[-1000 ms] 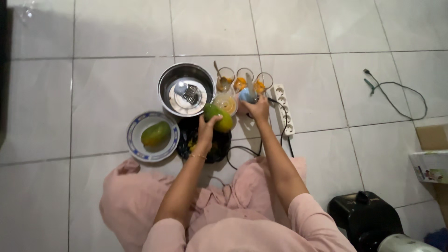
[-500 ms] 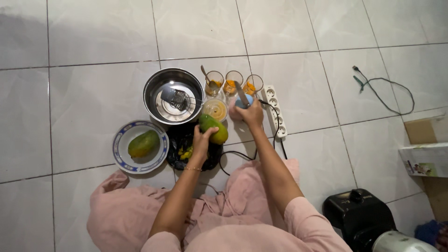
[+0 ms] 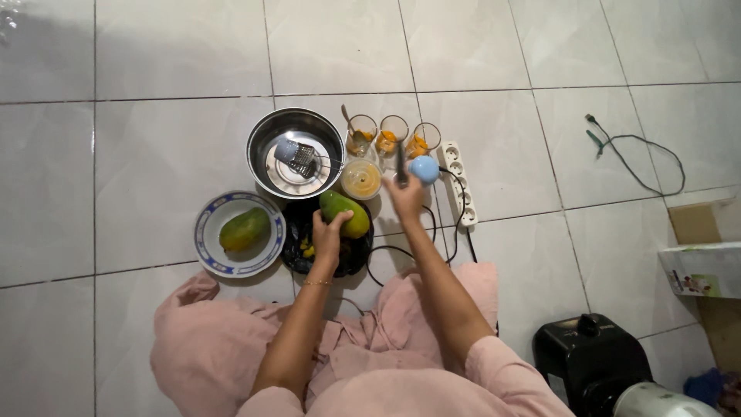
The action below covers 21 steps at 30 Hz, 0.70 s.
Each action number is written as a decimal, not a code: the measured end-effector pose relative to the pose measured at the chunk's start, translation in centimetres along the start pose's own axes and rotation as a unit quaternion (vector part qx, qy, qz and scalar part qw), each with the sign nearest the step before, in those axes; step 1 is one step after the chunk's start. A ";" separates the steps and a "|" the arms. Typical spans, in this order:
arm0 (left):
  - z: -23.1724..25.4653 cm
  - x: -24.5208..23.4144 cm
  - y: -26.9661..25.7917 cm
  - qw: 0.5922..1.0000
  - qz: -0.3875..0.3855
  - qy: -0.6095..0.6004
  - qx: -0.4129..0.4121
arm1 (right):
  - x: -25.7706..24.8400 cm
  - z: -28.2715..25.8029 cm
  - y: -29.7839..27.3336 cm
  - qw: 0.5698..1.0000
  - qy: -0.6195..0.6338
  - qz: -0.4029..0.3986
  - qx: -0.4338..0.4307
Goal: The person sits on the floor and peels a green mango using a small knife. The mango is held in the left hand while the right hand removes the skin in strips, depositing the peels into a black bag on the floor.
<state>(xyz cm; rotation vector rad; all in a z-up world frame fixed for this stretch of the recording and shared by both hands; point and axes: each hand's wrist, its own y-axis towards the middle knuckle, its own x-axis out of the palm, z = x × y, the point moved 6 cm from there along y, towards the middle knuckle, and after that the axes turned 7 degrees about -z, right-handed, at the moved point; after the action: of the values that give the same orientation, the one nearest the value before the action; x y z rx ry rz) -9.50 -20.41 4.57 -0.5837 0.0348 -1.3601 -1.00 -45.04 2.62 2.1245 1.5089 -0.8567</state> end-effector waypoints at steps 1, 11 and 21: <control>0.0 -0.4 -0.2 1.000 0.006 -0.018 0.003 | 1.0 -0.9 -0.4 0.998 0.025 0.003 -0.049; 1.8 -4.0 -0.7 0.999 0.018 -0.033 0.007 | 4.8 -2.8 -0.6 0.998 0.014 -0.051 -0.036; -3.3 1.0 3.9 0.923 -0.285 -0.245 -0.087 | 6.6 0.4 0.4 0.949 0.269 -0.156 0.050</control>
<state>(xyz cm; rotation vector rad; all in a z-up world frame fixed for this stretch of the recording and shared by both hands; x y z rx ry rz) -6.92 -22.23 0.49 -1.1326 -0.4575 -1.7419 0.82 -40.85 -2.11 2.3536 2.1579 -0.4649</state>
